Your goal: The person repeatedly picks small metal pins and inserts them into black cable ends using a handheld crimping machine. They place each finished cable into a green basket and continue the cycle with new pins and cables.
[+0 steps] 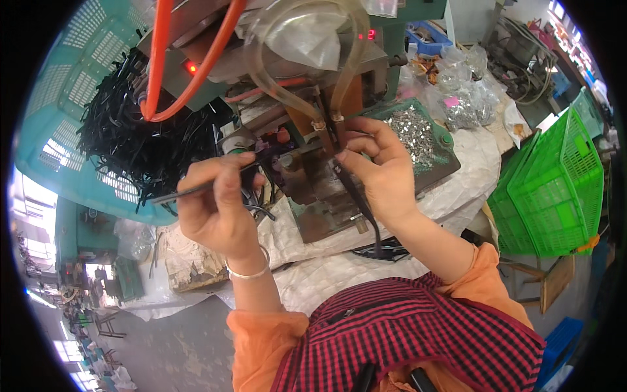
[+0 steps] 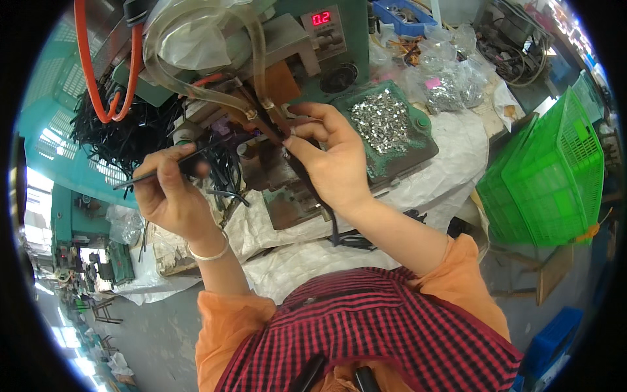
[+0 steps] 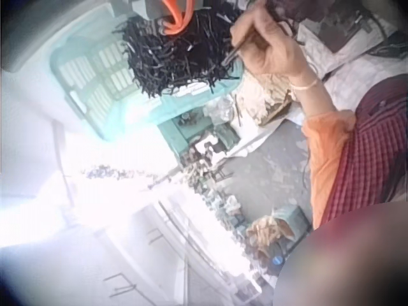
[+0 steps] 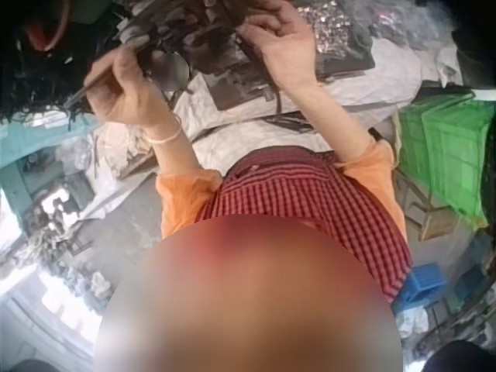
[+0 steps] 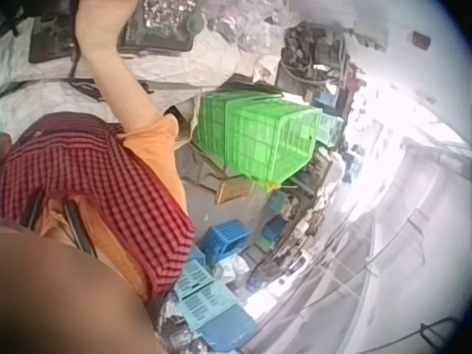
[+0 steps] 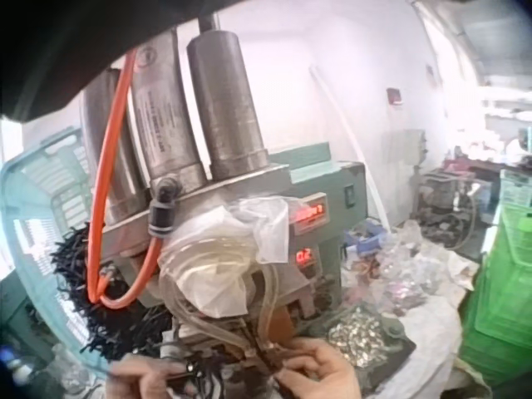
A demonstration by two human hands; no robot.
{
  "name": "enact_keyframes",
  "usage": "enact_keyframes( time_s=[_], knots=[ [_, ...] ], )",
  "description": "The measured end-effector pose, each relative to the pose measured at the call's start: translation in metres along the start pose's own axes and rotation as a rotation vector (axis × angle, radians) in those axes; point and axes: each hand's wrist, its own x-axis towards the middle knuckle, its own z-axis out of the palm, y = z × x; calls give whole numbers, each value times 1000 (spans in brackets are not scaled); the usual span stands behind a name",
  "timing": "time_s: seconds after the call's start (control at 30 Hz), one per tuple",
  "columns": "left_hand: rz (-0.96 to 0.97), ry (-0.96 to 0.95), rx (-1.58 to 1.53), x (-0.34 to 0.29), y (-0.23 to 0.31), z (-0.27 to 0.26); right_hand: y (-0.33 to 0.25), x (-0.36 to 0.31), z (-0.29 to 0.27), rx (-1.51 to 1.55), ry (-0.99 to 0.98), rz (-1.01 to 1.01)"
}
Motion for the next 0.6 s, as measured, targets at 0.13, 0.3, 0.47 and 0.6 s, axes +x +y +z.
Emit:
enact_keyframes(
  time_s=[0.13, 0.3, 0.47, 0.6],
  knots=[
    [134, -23, 66, -16, 5, -2, -28, -24, 1, -58, -88, -39],
    [479, -455, 402, -45, 6, 11, -6, 7, -92, -1258, 19, -435],
    [580, -518, 456, -70, -15, 35, 38, 30, -155, -1524, 206, -537],
    [625, -501, 419, -70, -24, 36, 31, 41, -159, -1409, 198, -432]
  ],
)
